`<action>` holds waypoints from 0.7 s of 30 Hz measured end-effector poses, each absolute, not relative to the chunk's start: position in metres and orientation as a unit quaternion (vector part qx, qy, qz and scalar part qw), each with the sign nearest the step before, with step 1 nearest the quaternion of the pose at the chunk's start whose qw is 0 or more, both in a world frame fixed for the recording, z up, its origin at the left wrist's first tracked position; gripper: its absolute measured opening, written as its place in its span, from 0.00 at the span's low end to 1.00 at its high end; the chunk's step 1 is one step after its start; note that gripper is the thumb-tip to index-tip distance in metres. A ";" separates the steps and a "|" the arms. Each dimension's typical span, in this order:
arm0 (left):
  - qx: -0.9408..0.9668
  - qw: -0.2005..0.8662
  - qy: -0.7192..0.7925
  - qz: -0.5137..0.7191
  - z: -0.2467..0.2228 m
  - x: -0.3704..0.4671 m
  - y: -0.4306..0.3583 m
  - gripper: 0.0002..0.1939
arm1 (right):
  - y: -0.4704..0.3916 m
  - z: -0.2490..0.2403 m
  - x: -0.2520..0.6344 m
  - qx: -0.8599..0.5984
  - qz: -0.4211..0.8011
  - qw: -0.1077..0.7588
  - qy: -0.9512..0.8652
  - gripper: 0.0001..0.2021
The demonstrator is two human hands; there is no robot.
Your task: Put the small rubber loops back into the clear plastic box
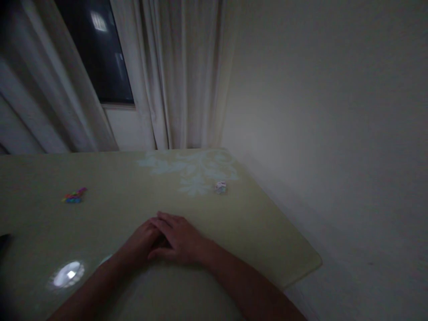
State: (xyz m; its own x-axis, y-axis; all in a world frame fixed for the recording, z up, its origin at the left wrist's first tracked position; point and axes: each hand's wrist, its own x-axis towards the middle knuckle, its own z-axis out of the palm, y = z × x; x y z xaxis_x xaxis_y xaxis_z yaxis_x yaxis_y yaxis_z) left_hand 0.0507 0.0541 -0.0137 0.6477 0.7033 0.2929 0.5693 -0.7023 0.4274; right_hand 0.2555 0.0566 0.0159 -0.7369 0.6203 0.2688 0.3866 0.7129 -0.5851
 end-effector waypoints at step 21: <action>0.883 0.139 0.371 0.252 -0.016 0.050 0.055 0.11 | 0.067 0.011 0.262 -0.302 0.269 0.231 -0.885 0.25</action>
